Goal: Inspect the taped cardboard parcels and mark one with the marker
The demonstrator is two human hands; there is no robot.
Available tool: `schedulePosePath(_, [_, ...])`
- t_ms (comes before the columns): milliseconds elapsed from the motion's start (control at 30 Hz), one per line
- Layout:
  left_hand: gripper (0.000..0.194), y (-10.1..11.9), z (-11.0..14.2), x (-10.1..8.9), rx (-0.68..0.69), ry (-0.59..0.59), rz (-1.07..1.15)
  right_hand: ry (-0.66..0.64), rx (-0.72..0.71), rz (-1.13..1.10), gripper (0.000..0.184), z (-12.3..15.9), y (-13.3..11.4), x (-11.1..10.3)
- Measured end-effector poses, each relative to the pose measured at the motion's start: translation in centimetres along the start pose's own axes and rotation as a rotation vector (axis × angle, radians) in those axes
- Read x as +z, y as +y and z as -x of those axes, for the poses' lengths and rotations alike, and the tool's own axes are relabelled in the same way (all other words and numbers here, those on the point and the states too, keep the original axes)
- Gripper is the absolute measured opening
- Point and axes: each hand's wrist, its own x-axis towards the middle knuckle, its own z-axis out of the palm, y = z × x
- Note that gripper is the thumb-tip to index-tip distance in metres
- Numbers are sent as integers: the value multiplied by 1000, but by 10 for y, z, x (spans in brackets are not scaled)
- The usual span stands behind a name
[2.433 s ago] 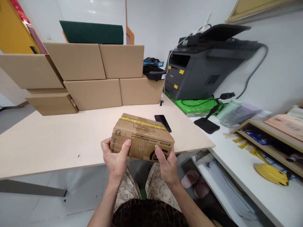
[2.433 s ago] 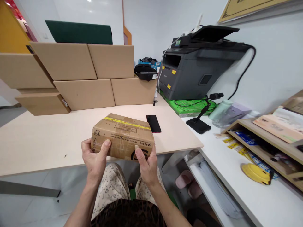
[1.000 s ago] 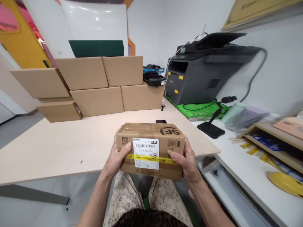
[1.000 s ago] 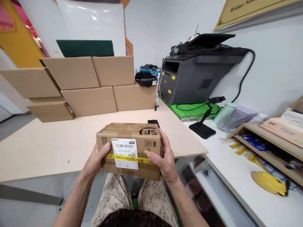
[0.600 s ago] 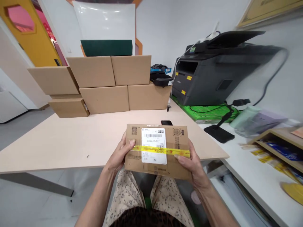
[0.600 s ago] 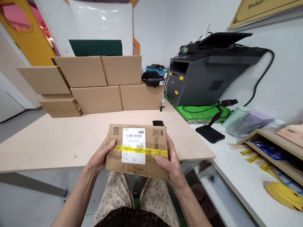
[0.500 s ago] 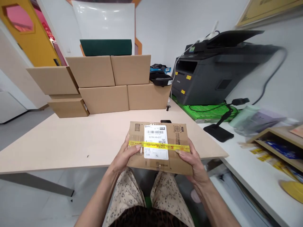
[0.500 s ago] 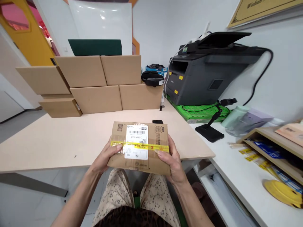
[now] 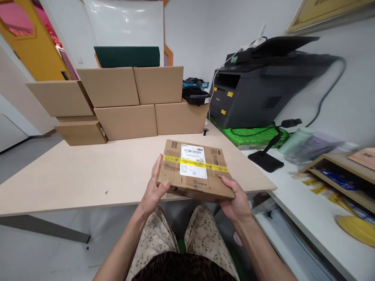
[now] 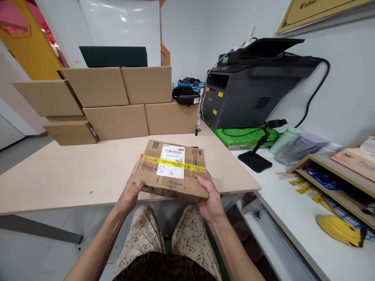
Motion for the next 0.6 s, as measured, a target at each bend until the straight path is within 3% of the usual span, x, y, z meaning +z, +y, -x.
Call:
schedulePosePath(133, [95, 1, -1, 3, 52, 62, -85, 28, 9, -14, 46, 0, -1, 9])
schedulePosePath(267, [88, 5, -11, -2, 62, 119, -98, -70, 0, 18, 54, -1, 10, 1])
schedulePosePath(433, [84, 10, -19, -8, -8, 137, -128, -167, -222, 297, 73, -1, 28, -15])
schedulePosePath(600, [83, 20, -15, -2, 42, 148, -392, -146, -314, 411, 66, -5, 33, -14])
